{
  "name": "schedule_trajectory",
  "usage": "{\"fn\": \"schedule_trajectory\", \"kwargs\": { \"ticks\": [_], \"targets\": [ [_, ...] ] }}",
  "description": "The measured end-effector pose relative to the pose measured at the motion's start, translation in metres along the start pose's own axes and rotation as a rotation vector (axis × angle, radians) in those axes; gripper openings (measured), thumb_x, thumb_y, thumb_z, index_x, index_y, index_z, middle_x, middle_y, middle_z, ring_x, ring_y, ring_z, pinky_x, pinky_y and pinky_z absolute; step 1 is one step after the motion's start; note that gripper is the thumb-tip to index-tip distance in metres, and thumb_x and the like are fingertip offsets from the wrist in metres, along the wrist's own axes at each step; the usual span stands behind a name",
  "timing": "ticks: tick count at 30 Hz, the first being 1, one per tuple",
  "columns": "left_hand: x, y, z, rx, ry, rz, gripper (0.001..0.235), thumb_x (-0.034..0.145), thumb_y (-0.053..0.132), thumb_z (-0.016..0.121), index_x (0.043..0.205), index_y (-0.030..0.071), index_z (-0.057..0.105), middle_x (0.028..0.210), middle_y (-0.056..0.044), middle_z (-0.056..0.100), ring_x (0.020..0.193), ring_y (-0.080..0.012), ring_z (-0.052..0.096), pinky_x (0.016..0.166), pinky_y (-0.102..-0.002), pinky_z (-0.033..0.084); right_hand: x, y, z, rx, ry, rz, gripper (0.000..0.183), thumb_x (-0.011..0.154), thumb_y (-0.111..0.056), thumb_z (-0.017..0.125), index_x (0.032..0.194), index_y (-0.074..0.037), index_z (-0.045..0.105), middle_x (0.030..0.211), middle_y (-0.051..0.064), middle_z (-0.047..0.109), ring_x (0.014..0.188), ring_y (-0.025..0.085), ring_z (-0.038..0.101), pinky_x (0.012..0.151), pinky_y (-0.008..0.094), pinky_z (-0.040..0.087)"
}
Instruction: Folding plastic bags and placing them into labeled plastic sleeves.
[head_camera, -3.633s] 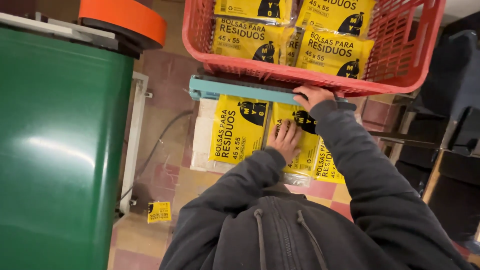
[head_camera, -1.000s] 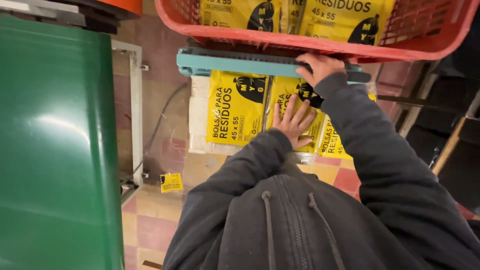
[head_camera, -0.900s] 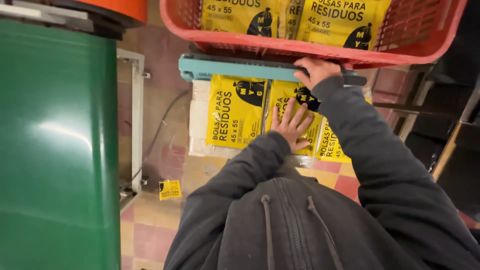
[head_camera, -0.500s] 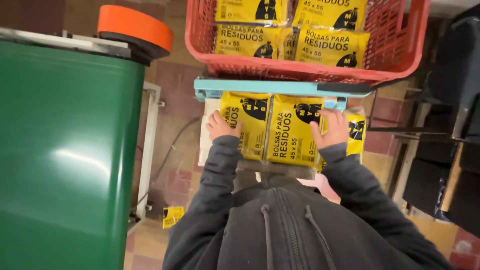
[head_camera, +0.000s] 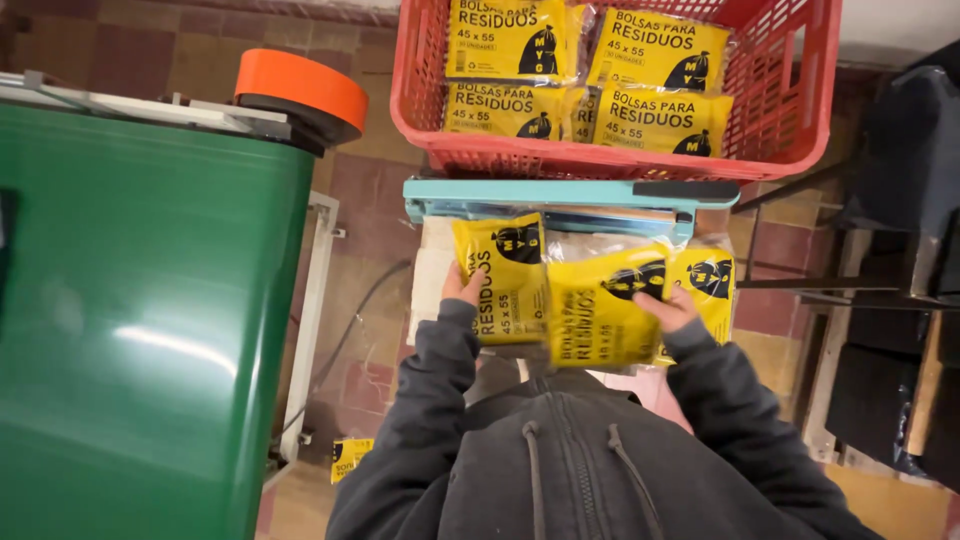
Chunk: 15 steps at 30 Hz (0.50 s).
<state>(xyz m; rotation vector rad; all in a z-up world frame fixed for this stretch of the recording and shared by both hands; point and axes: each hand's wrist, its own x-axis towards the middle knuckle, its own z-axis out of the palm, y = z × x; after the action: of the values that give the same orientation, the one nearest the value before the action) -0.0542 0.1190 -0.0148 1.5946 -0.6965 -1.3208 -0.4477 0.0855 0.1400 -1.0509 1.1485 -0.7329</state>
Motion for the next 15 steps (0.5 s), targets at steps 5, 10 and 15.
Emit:
{"fn": "schedule_trajectory", "kwargs": {
  "ticks": [5,10,15],
  "targets": [
    [-0.016,0.013,0.012,-0.179,-0.113,0.095,0.053,0.092,0.027,0.078,0.133,0.0,0.058,0.112,-0.012,0.071,0.099,-0.0199,0.067,0.085,-0.035,0.055,0.049,0.056,0.096,-0.324,0.173,0.162,0.03,0.093,-0.025,0.076,0.11,0.001,0.076,0.094,0.011,0.078,0.083,0.022,0.072,0.075,0.038,0.057],
    [-0.062,0.098,0.019,0.064,-0.069,0.087,0.063,0.076,0.023,0.085,0.126,0.001,0.053,0.109,-0.013,0.072,0.096,-0.0204,0.071,0.082,-0.036,0.058,0.038,-0.076,0.141,-0.911,0.265,-0.161,0.084,0.071,-0.036,0.09,0.138,0.001,0.053,0.127,0.025,0.062,0.115,0.041,0.061,0.098,0.049,0.05],
    [-0.105,0.242,0.012,0.346,-0.292,0.318,0.057,0.08,0.022,0.085,0.128,0.005,0.061,0.103,-0.012,0.075,0.097,-0.028,0.076,0.083,-0.037,0.058,0.05,-0.235,0.139,-0.99,-0.209,-0.718,0.122,0.056,-0.042,0.089,0.149,0.009,0.031,0.144,0.037,0.047,0.129,0.051,0.05,0.105,0.05,0.043]
  ]
}}
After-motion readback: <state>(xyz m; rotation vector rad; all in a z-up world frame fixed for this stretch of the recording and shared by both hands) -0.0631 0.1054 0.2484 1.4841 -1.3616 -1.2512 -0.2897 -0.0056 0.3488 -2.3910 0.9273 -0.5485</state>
